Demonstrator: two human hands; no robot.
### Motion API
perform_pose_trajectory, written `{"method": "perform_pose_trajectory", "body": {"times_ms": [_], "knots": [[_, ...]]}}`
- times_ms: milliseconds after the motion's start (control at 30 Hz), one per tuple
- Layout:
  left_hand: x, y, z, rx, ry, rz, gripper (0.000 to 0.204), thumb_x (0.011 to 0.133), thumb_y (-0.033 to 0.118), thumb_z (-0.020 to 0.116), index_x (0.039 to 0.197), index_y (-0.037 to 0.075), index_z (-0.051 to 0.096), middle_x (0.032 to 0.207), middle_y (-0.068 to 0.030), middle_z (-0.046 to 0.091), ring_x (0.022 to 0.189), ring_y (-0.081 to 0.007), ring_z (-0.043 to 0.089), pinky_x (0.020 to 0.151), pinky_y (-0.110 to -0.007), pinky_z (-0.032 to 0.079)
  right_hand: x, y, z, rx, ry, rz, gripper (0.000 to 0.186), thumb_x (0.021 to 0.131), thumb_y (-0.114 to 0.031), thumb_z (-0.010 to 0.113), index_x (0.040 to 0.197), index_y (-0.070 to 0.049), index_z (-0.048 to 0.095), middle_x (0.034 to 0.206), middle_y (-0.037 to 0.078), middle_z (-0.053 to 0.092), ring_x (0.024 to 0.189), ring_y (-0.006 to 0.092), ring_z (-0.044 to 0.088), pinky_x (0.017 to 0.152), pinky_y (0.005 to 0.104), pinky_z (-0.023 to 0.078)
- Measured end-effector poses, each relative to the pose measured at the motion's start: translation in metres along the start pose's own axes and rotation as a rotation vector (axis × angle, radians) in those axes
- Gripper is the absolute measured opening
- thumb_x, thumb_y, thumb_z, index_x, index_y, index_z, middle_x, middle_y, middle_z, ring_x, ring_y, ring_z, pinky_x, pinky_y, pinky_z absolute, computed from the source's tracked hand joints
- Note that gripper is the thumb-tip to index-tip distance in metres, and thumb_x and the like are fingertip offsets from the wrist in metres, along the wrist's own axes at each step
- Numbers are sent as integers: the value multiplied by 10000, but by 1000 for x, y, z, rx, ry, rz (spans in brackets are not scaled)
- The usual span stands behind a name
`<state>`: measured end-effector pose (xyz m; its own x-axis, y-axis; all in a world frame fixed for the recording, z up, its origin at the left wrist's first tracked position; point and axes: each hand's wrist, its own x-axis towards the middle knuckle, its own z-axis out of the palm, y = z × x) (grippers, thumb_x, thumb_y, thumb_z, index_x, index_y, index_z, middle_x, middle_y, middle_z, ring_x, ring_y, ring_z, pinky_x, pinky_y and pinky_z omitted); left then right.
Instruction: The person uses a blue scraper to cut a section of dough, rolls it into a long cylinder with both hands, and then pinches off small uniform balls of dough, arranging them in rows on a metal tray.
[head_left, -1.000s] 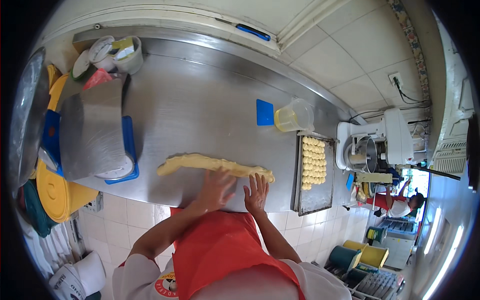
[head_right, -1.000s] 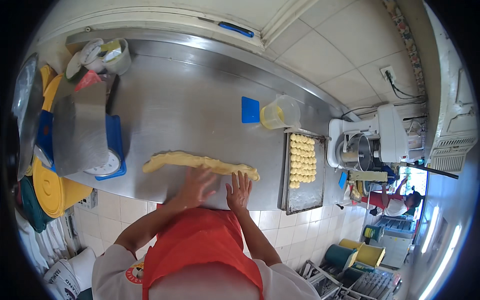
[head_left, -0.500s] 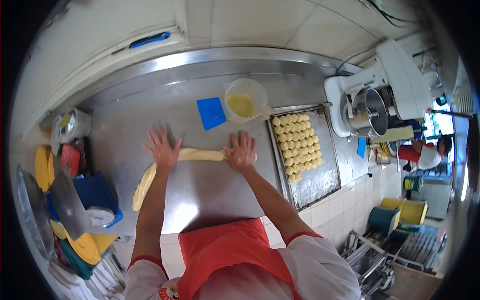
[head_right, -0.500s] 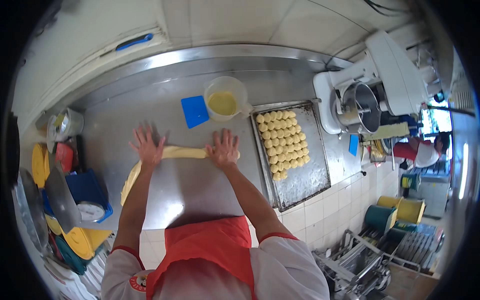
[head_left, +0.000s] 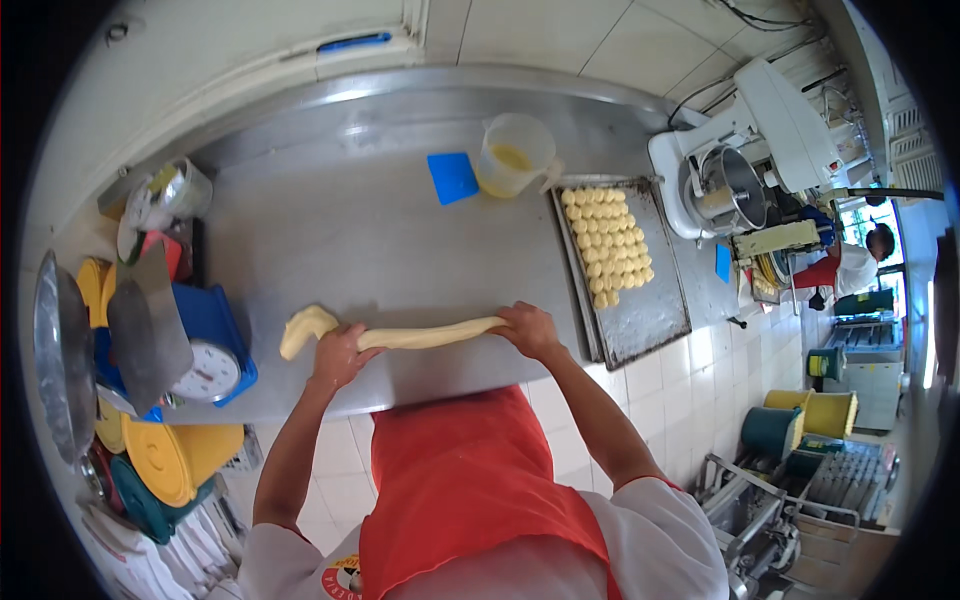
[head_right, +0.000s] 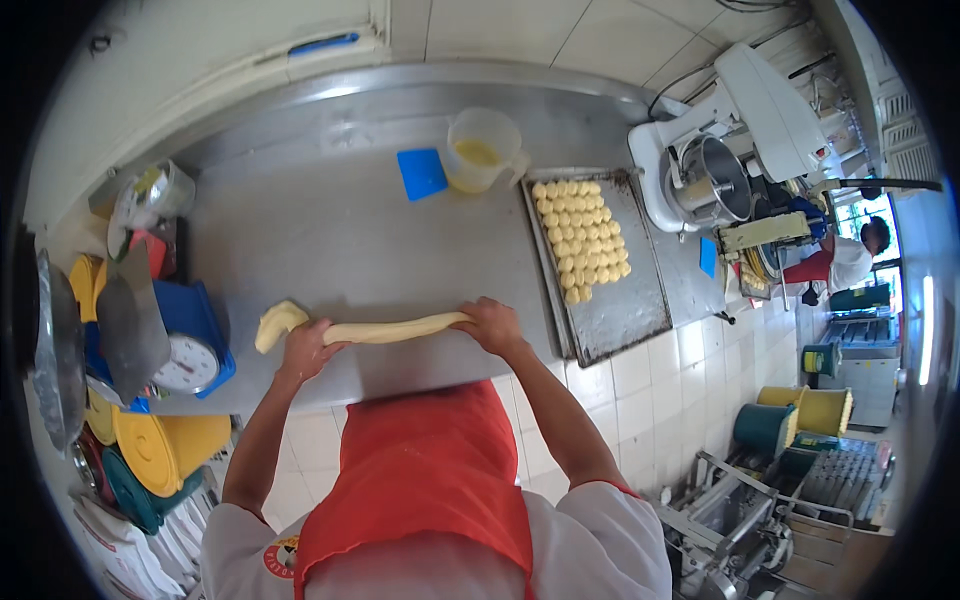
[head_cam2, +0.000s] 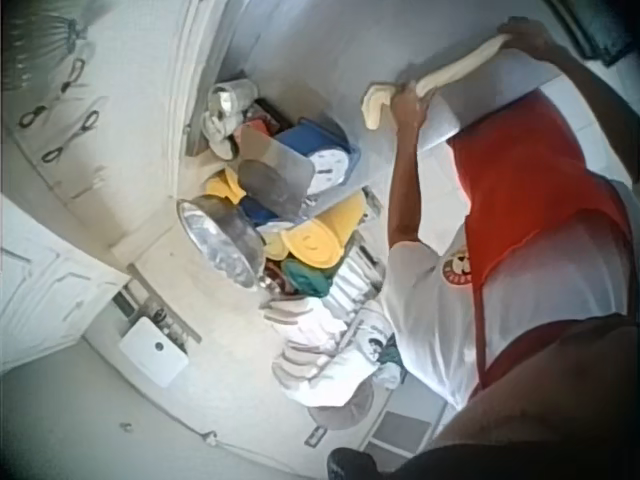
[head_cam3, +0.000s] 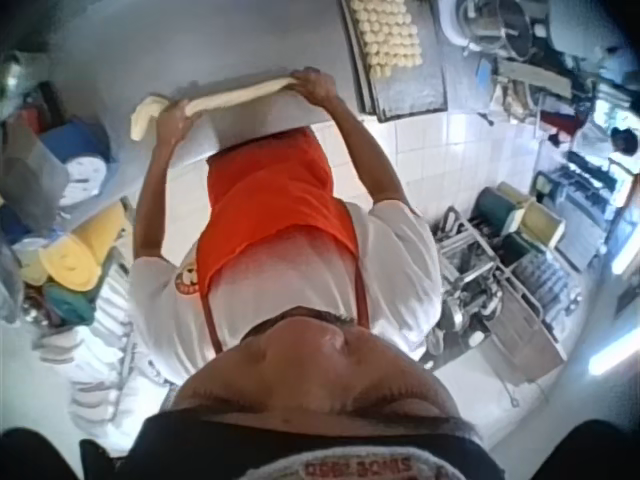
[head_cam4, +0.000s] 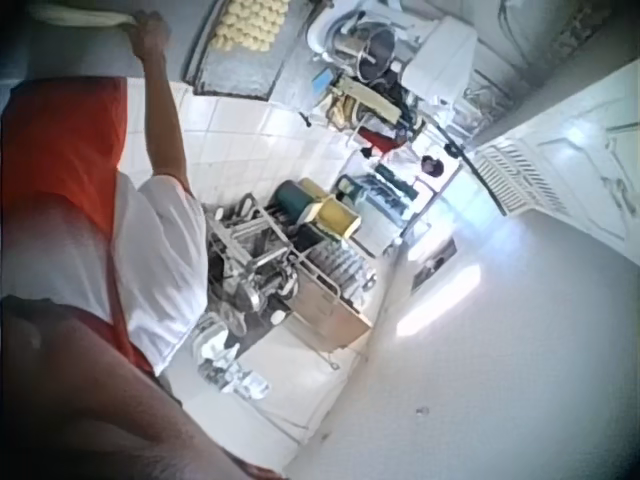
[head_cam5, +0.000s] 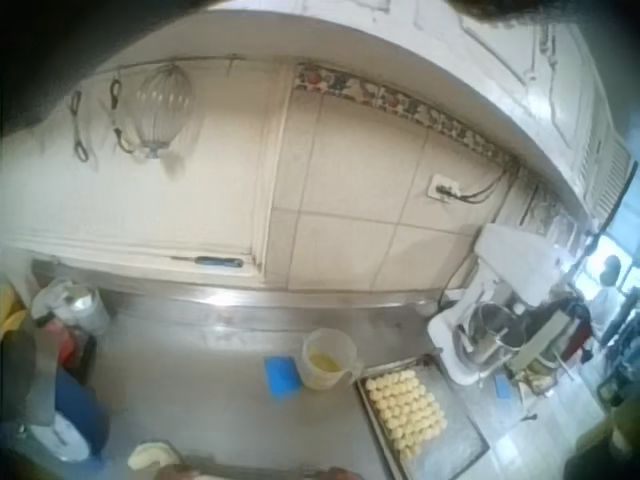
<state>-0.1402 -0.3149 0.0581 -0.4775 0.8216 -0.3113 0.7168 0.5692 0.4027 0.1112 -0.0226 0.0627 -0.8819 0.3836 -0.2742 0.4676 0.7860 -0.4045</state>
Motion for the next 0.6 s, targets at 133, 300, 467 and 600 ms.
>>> {"method": "perform_pose_trajectory", "body": {"times_ms": [133, 300, 467, 600], "knots": [[-65, 48, 33, 122, 166, -75, 547, 814, 375, 727, 1249, 73, 589, 1405, -182, 481, 1340, -372, 404, 1083, -558, 306, -81, -6, 76, -192, 220, 153, 425, 887, -356, 665, 1293, -245, 605, 1248, 147, 588, 1212, 324, 540, 989, 514, 424], [-48, 125, 115, -318, 178, 331, 705, 871, 412, 635, 1480, 134, 415, 1594, -131, 275, 1467, -398, 219, 1112, -688, 172, -100, -35, 119, -35, 318, 104, 572, 958, -296, 564, 1461, -61, 428, 1535, 207, 359, 1452, 392, 284, 1149, 580, 250], [12, 137, 153, -2, 307, 131, 716, 894, 560, 556, 1513, 243, 385, 1619, -126, 231, 1481, -439, 162, 1111, -691, 163, -55, -12, 120, -142, 253, 114, 643, 978, -345, 518, 1484, 13, 346, 1558, 238, 308, 1463, 421, 243, 1164, 601, 184], [93, 138, 115, 111, 359, -162, 818, 876, 680, 502, 1545, 242, 324, 1635, -177, 137, 1478, -491, 90, 1081, -734, 153, 31, 16, 91, -298, 321, 395, 793, 947, -544, 484, 1523, -33, 297, 1576, 294, 212, 1460, 485, 179, 1153, 650, 119]]}}
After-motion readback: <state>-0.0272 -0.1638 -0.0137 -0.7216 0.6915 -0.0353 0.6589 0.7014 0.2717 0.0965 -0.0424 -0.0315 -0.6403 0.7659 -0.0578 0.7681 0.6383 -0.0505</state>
